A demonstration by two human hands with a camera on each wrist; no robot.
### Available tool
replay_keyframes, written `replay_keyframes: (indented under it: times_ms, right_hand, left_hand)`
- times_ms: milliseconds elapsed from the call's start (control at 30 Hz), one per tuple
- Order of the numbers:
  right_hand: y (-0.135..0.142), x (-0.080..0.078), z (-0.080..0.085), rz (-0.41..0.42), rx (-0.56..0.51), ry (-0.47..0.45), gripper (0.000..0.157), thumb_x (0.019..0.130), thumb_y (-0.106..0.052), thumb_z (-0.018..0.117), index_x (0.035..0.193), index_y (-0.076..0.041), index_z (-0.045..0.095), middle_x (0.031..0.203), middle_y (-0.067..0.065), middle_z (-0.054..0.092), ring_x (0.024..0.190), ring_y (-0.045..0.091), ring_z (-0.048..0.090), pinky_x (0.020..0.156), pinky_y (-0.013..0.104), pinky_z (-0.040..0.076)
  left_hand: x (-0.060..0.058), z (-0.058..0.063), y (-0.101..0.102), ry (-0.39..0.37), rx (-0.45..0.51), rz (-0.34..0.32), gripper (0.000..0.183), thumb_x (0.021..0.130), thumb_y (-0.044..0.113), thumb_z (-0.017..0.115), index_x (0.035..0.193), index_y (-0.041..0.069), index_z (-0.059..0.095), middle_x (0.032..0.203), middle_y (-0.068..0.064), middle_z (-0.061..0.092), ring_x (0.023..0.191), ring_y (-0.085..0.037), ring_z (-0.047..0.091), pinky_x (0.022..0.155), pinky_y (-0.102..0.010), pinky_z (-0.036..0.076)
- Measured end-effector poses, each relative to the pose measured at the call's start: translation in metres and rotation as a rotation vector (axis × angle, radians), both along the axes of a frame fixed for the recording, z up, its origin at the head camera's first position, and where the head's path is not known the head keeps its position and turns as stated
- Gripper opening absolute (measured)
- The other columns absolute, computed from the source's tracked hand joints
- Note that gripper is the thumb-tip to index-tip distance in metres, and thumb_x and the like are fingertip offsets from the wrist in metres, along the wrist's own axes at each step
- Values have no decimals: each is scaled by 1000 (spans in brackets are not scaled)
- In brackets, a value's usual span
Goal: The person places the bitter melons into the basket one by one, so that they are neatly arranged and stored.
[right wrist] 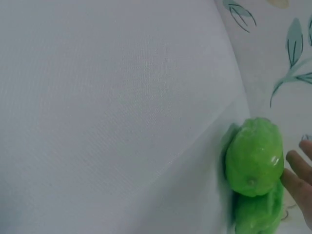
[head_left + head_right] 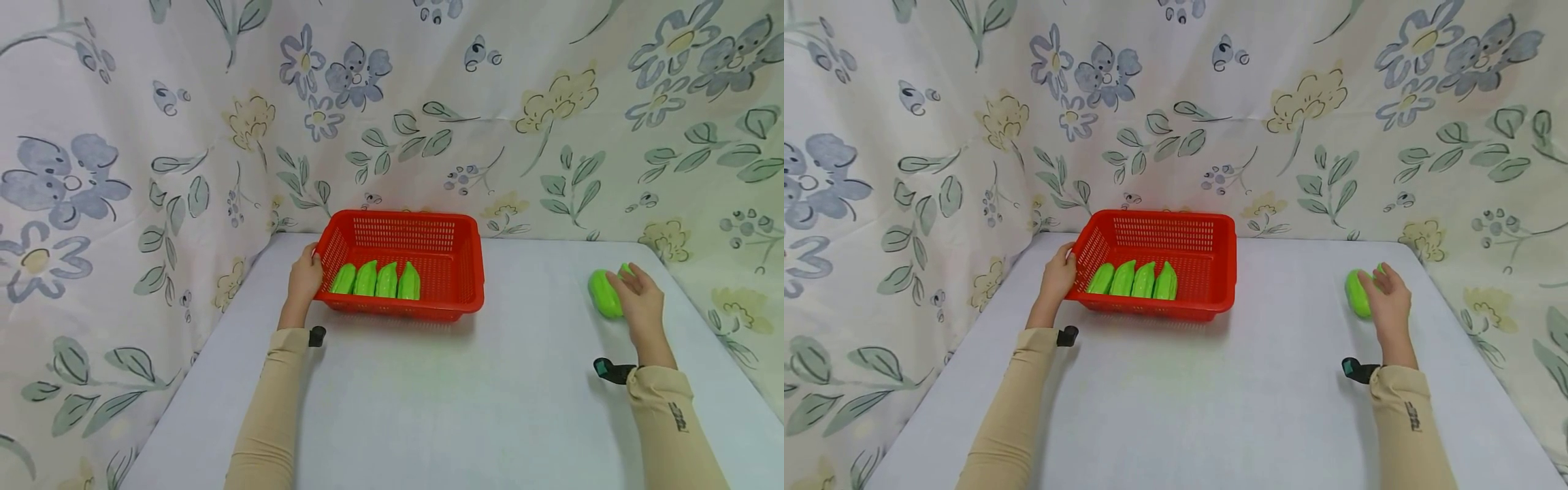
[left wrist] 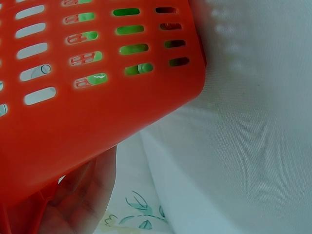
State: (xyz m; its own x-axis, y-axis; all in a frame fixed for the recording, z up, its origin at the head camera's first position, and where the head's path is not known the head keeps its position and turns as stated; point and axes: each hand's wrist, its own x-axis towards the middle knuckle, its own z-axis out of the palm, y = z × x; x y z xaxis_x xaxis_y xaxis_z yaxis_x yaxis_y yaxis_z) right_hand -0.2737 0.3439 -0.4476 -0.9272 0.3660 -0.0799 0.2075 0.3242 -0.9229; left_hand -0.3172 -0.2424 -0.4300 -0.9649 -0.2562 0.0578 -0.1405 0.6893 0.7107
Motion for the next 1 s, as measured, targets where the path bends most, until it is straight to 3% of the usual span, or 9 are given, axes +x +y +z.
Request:
replay_keyframes:
  times_ms: [633, 833, 1000]
  right_hand:
    - [1, -7, -15, 28, 27, -46, 84, 94, -49, 55, 158, -17, 10, 163, 9, 18, 151, 25, 17, 122, 37, 21]
    - [-2, -9, -23, 30, 52, -20, 80, 97, -34, 57, 156, -9, 10, 163, 14, 8, 151, 30, 9, 123, 43, 13]
    - [-4, -11, -28, 17, 58, -26, 76, 98, -17, 55, 156, -9, 7, 163, 13, 4, 151, 33, 7, 123, 45, 13]
  left_hand:
    - [1, 1, 0, -7, -16, 5, 47, 106, 25, 31, 151, 12, 33, 144, -21, 50, 119, -38, 57, 99, -55, 45]
    - [1, 2, 1, -5, -11, 4, 47, 106, 25, 31, 152, 12, 33, 145, -21, 49, 120, -38, 56, 100, -55, 44]
    - [1, 1, 1, -3, -8, 0, 47, 106, 25, 31, 151, 12, 33, 144, -22, 50, 117, -38, 58, 98, -55, 45]
